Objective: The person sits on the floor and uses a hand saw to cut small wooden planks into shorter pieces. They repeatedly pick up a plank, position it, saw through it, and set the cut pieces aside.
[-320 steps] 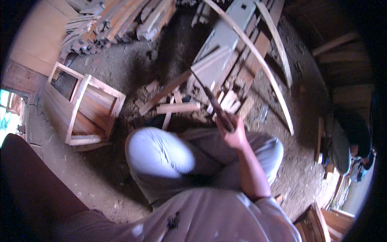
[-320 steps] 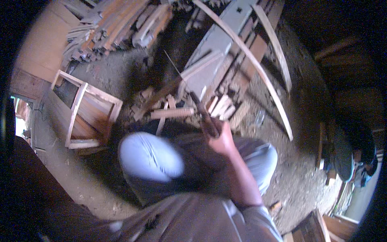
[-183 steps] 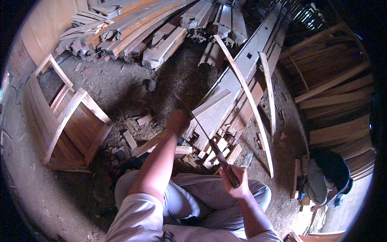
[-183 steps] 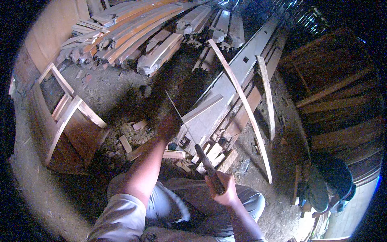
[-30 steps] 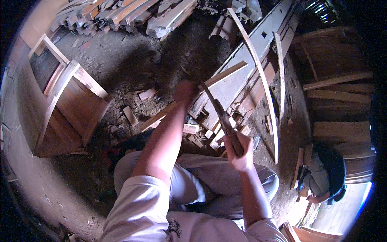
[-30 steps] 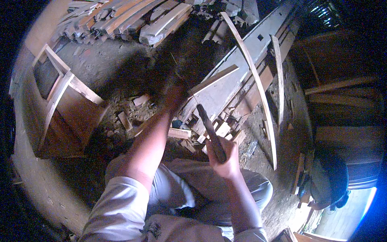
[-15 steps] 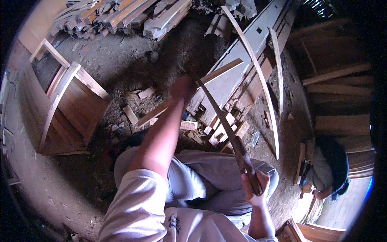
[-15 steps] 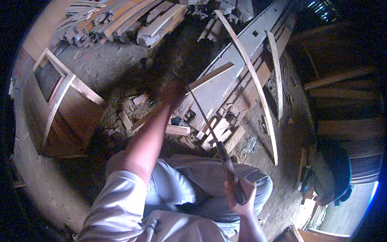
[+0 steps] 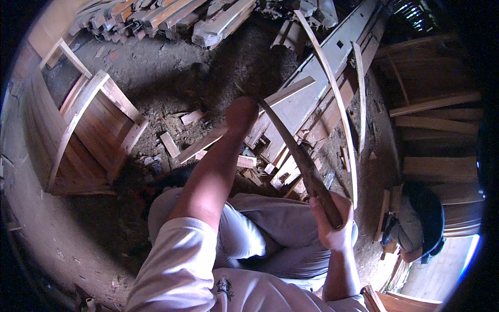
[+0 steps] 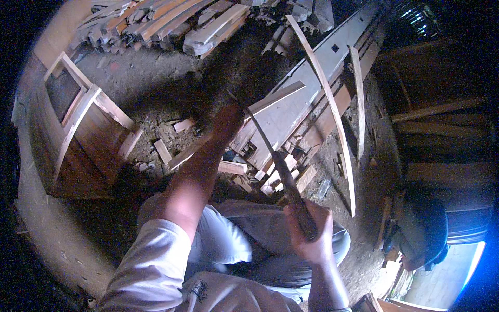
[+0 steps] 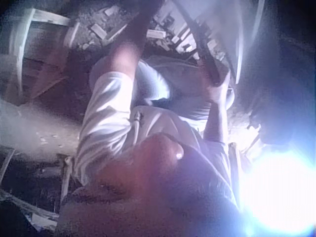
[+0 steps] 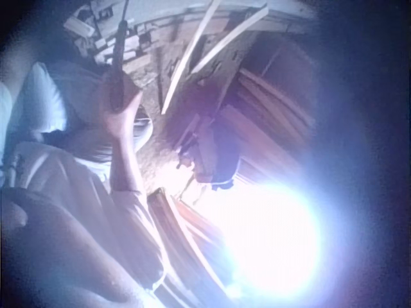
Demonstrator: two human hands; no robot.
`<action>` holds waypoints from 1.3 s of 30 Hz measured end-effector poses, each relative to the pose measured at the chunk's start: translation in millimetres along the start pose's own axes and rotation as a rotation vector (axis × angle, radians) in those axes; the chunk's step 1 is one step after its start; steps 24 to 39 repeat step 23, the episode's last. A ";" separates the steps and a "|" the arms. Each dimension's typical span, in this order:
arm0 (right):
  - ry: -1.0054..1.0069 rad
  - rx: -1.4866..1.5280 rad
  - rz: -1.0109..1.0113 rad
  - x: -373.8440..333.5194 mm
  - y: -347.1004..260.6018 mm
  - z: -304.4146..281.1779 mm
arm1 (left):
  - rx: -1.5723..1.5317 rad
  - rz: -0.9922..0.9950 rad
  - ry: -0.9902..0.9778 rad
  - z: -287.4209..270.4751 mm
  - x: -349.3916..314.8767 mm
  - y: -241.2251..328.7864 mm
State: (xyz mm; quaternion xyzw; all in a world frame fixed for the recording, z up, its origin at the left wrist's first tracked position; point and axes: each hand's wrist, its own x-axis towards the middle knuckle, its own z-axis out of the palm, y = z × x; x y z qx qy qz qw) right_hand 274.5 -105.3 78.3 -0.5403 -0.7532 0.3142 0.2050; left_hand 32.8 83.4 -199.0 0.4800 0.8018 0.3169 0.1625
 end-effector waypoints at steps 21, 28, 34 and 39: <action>-0.069 0.070 -0.061 54.6 13.7 33.8 | 0.086 0.066 -0.109 -21.4 -2.2 5.7; -0.111 -0.002 -0.030 76.4 29.0 53.4 | 0.039 0.006 -0.115 -14.5 1.4 2.0; -0.111 -0.002 -0.030 76.4 29.0 53.4 | 0.039 0.006 -0.115 -14.5 1.4 2.0; -0.111 -0.002 -0.030 76.4 29.0 53.4 | 0.039 0.006 -0.115 -14.5 1.4 2.0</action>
